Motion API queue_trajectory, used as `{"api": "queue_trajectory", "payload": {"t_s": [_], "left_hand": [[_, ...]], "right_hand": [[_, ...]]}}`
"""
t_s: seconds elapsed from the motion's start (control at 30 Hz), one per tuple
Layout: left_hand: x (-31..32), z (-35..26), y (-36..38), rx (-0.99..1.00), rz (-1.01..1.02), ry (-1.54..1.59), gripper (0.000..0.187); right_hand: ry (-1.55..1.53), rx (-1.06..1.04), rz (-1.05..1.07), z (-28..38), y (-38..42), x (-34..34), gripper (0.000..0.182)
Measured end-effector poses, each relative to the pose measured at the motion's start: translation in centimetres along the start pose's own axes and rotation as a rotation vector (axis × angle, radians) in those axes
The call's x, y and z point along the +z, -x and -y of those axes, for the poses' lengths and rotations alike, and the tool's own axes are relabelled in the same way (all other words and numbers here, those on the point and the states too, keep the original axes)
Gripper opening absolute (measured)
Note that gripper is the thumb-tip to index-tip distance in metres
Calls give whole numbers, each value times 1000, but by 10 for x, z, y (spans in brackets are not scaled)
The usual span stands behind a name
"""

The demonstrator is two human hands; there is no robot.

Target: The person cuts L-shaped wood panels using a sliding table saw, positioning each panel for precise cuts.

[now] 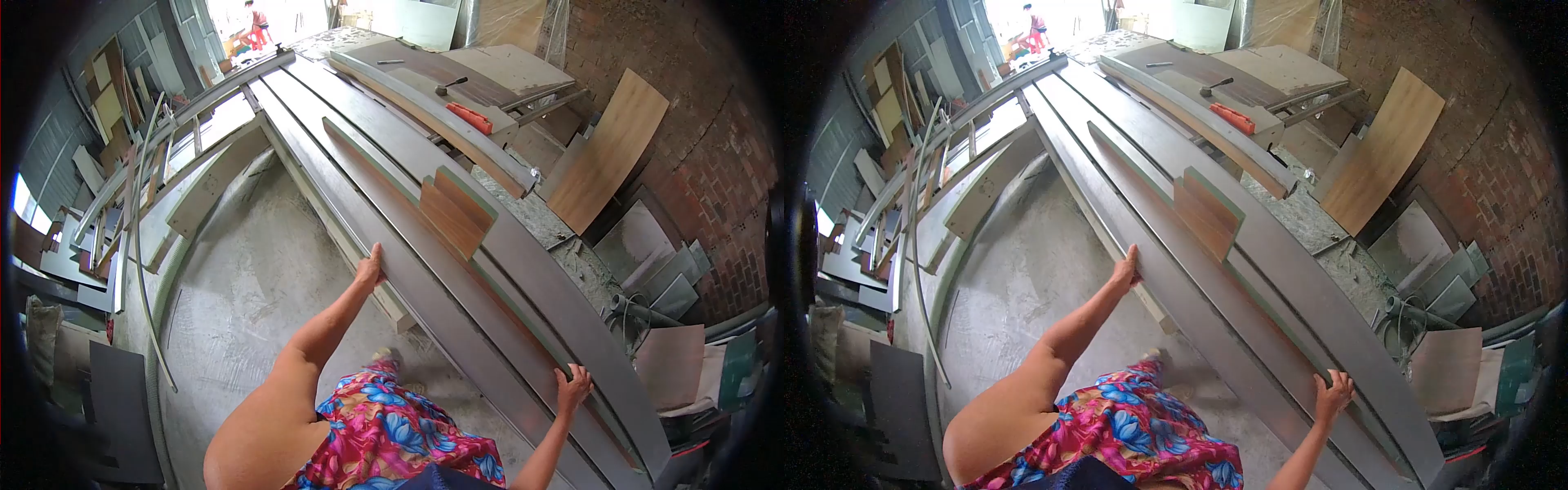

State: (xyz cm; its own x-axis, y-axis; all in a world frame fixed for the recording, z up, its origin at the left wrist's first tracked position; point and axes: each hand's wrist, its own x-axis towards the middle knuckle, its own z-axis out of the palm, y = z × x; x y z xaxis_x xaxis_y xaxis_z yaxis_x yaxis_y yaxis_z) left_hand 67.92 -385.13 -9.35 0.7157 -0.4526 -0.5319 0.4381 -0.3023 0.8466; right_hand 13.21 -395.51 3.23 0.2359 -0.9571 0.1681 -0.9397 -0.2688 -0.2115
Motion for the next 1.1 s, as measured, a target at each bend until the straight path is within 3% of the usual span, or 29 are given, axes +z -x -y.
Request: {"api": "queue_trajectory", "payload": {"t_s": [0.13,0.37,0.5,0.53,0.8,0.97,1.1], "left_hand": [[31,-13,46,-77,60,9,70],[58,41,58,-104,206,-3,70],[80,26,111,-120,163,101,69],[78,20,122,-129,253,9,69],[119,79,155,-134,200,28,66],[135,61,205,-151,205,37,63],[140,95,204,-130,252,-6,61]], "right_hand": [[-12,115,56,-26,-2,-15,32],[80,161,-30,-84,11,-21,31],[77,165,-64,-123,21,-19,31],[70,169,-66,-132,25,-20,31],[92,167,-48,-213,39,-35,35],[88,236,2,-221,49,-59,35],[84,166,-100,-248,58,-60,36]]}}
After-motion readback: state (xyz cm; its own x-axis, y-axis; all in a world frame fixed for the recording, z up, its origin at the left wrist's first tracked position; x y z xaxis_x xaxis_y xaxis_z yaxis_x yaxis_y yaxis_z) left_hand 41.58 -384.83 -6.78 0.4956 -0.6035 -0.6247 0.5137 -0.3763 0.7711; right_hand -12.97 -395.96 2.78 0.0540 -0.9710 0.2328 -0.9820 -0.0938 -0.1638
